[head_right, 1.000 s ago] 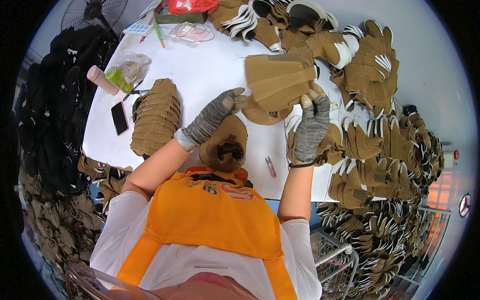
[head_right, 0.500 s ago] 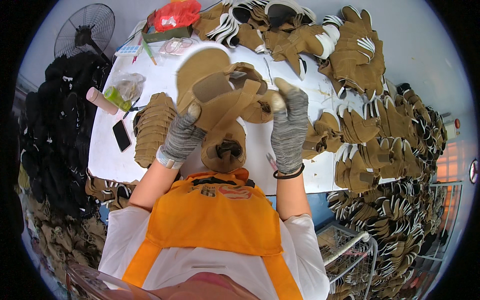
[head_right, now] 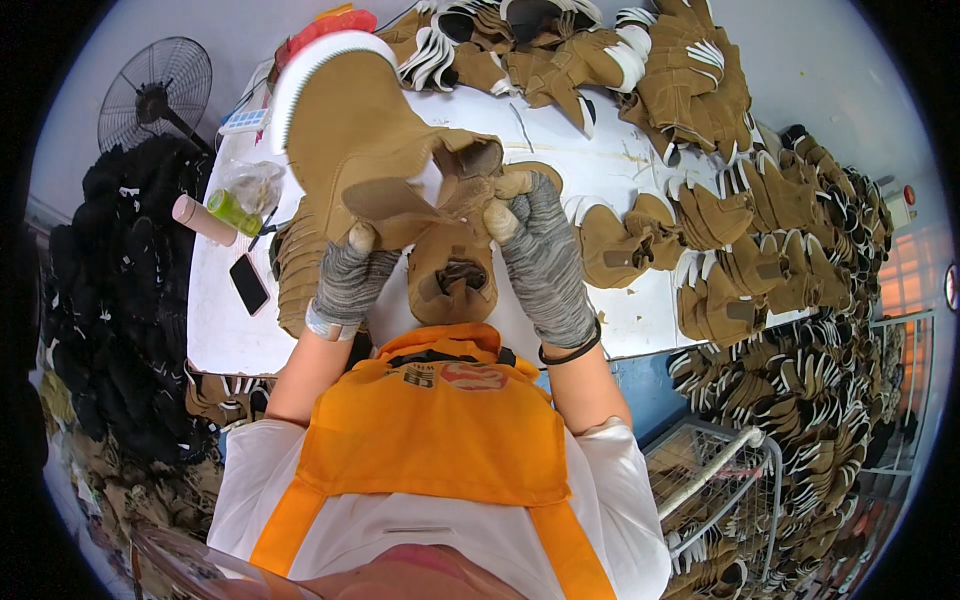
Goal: The person picks up a brown boot upper, turns it over to inspect the interior heel, uses a pair of snips to trim away small pieces of excess material, and sets the trimmed component onto a stack.
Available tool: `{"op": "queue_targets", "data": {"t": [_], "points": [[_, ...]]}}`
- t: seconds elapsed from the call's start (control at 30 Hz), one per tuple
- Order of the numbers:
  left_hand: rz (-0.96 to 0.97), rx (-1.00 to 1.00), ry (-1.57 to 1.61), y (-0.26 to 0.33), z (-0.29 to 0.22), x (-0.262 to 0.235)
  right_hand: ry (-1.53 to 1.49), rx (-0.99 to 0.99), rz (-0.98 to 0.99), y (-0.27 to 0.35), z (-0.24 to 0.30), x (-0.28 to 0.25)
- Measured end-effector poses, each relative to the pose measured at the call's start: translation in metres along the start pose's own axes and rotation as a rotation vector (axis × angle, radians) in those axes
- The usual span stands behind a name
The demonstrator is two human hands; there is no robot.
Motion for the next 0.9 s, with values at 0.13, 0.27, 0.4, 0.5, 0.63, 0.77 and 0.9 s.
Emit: {"op": "queue_targets", "data": {"t": [0.13, 0.27, 0.4, 0.5, 0.63, 0.77, 0.9], "points": [[0.000, -0.137, 0.636, -0.001, 0.001, 0.027, 0.067, -0.119, -0.011, 0.004, 0.006, 0.020], [-0.071, -0.235, 0.772, 0.004, 0.003, 0.028, 0.044, -0.129, 0.005, 0.004, 0.008, 0.029], [-0.063, -0.227, 0.755, 0.002, -0.001, 0.030, 0.059, -0.132, 0.003, 0.000, 0.007, 0.031], [-0.040, -0.231, 0.824, 0.000, 0.006, 0.027, 0.113, -0.145, 0.001, -0.003, 0.008, 0.033], [-0.056, -0.210, 0.826, -0.002, 0.008, 0.026, 0.152, -0.153, 0.020, -0.009, 0.003, 0.033], [-0.079, -0.295, 0.648, -0.005, 0.013, 0.020, 0.214, -0.162, -0.052, -0.012, 0.003, 0.023], [0.277, -0.500, -0.343, 0.013, 0.029, -0.007, 0.455, -0.258, -0.080, -0.016, 0.016, 0.012]]}}
Point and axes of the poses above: each hand's wrist, its own y-axis away from the middle knuckle, its own x-axis out of the palm, z = x × y, the point moved 5 cm from there along -y, towards the middle knuckle, and after that the axes turned 5 degrees about x, right-handed, at the moved point
